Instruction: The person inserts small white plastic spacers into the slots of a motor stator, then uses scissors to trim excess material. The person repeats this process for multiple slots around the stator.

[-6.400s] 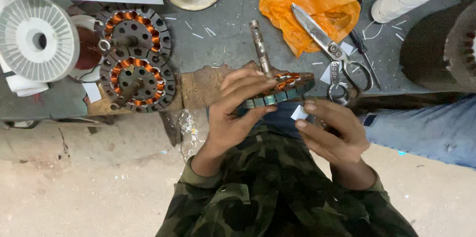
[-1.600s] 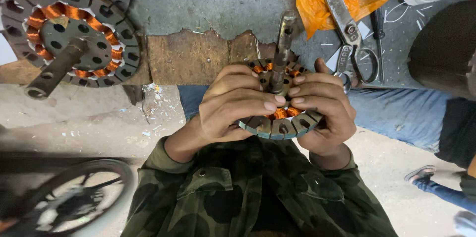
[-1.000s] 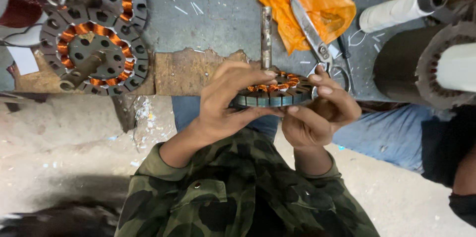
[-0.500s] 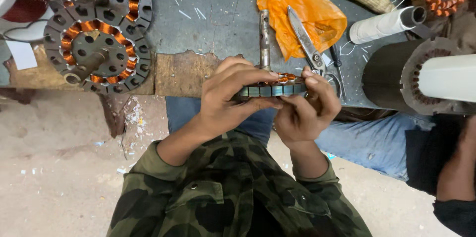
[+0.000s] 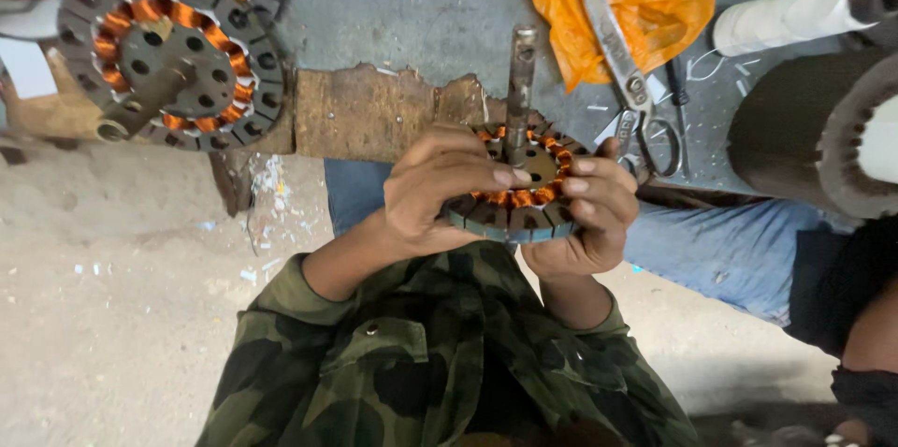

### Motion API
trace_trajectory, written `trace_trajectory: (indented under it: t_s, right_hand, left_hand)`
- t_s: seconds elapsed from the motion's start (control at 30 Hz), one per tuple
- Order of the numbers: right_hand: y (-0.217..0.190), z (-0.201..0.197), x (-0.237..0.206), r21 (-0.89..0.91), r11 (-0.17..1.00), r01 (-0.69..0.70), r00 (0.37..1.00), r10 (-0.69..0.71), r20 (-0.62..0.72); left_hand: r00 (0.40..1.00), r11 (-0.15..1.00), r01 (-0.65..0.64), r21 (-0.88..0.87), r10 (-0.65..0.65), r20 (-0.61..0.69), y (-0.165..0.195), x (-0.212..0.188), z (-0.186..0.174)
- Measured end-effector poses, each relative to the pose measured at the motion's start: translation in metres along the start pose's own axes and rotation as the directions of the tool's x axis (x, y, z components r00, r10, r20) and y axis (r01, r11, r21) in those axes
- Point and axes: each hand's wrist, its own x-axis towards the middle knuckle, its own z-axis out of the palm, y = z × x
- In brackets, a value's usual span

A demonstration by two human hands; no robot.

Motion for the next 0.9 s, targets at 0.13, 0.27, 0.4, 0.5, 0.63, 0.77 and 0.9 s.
trace_trajectory:
  t_s: [0.13, 0.27, 0.4, 0.5, 0.63, 0.77, 0.9]
  right_hand:
    - [0.001, -0.011, -0.007, 0.000, 1.000, 0.011, 0.997, -0.011, 0.079]
    - [-0.012, -0.018, -0.001, -0.089, 0.995, -0.054, 0.980, 0.070, 0.185]
    - [-0.017, -0.013, 0.004, -0.089, 0.991, -0.104, 0.985, 0.115, 0.130]
    - [-0.014, -0.009, 0.009, -0.054, 0.995, -0.081, 0.993, 0.085, 0.086]
    - [-0.015, -0.006, 0.023, -0.013, 0.992, -0.125, 0.983, 0.125, 0.133]
    - [-0.016, 0.007, 0.040, 0.275, 0.909, -0.312, 0.948, 0.317, 0.030]
    - [-0.010, 0.013, 0.051, 0.229, 0.970, -0.076, 0.994, 0.055, 0.098]
  left_hand:
    - [0.999, 0.999, -0.037, -0.030, 0.037, -0.010, -0.008, -0.011, 0.004]
    - [0.997, 0.996, -0.071, -0.056, 0.069, -0.040, -0.012, -0.011, 0.007]
    - [0.997, 0.996, -0.062, -0.058, 0.059, -0.058, -0.008, -0.006, 0.008]
    - [0.999, 1.000, -0.003, -0.008, 0.003, -0.050, -0.003, -0.008, 0.007]
    - [0.945, 0.969, 0.166, -0.184, -0.210, -0.252, -0.002, -0.012, 0.017]
    - [0.866, 0.743, 0.322, -0.587, -0.482, -0.135, 0.012, -0.005, 0.019]
    - [0.862, 0.857, 0.429, -0.287, -0.483, -0.155, 0.031, 0.013, 0.000]
